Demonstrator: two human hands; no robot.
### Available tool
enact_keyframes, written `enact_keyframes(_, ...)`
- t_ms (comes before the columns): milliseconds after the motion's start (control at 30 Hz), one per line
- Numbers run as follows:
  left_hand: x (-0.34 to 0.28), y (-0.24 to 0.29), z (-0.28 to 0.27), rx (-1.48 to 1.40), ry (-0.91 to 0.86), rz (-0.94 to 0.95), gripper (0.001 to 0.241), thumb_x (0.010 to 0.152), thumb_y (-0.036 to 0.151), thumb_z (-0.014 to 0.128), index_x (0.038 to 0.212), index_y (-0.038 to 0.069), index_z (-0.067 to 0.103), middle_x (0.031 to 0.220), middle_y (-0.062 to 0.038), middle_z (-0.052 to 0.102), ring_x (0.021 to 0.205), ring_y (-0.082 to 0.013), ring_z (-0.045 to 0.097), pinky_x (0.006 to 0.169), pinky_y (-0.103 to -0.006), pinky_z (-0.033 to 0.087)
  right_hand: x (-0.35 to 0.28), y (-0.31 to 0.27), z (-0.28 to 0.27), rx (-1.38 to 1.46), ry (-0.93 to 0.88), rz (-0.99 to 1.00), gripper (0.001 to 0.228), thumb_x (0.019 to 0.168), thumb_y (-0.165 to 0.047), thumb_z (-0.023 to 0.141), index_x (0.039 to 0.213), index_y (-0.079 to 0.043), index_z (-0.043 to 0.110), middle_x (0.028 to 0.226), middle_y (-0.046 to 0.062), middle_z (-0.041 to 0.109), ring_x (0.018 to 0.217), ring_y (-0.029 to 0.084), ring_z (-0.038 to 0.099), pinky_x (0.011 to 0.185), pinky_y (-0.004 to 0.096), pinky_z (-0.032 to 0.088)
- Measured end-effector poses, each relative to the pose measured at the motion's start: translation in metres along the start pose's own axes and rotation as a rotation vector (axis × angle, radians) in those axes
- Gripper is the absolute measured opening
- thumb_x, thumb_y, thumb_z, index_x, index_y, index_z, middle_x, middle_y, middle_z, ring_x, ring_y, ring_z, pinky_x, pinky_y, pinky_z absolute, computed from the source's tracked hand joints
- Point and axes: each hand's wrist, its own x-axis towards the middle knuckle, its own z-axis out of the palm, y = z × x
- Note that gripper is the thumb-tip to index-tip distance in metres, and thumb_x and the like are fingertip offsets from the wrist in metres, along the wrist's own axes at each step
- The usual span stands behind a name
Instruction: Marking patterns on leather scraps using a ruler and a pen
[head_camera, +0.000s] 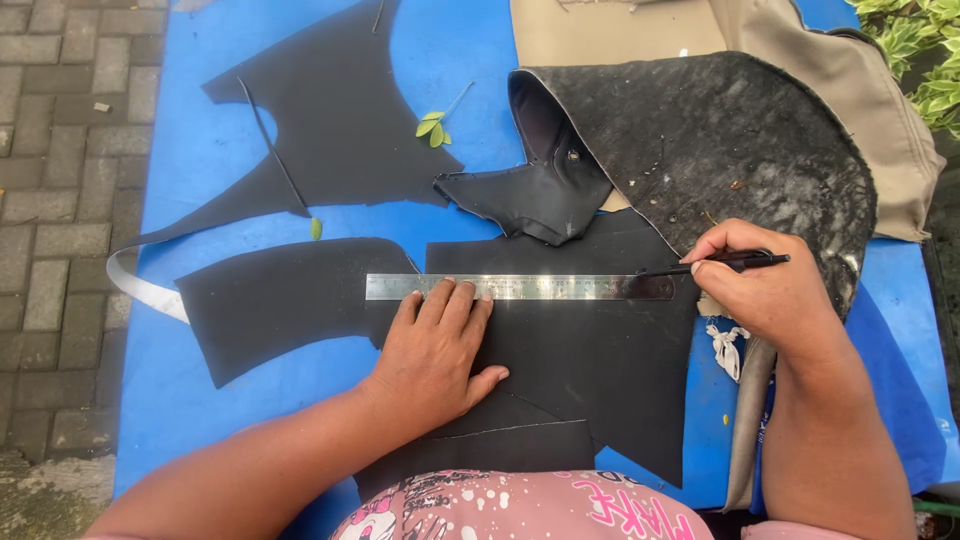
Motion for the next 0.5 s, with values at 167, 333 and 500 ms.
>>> enact_keyframes(167,0.001,0.0,0.001,0.012,0.0,0.01,0.083,0.083,0.073,0.065,0.133,0.006,0.064,0.132,-0.014,0.058,0.124,-0.032,0.055,0.095,-0.0494,0.05,-0.009,-0.008,-0.017,-0.193,0.063,0.056,0.014,0.075,-0.011,0.061,0.077,-0.016,0.073,0.066,-0.006,0.062,0.066,0.008,0.05,0.064,0.027,0.039)
enact_keyframes(333,0.001,0.0,0.0,0.022,-0.003,0.005,0.084,0.082,0.073,0.065,0.132,0.006,0.065,0.13,-0.013,0.059,0.123,-0.0313,0.055,0.094,-0.0487,0.05,-0.015,-0.002,-0.022,-0.264,0.074,0.014,0.011,0.074,-0.011,0.061,0.075,-0.016,0.071,0.066,-0.006,0.061,0.066,0.009,0.049,0.068,0.027,0.04)
enact_keyframes(500,0.001,0.0,0.0,0.015,0.017,0.012,0.083,0.083,0.073,0.065,0.131,0.005,0.065,0.129,-0.014,0.059,0.121,-0.0321,0.056,0.093,-0.047,0.049,-0.02,-0.013,-0.012,-0.145,-0.053,-0.009,0.012,0.07,-0.007,0.061,0.072,-0.012,0.072,0.063,-0.004,0.059,0.061,0.008,0.046,0.062,0.026,0.037)
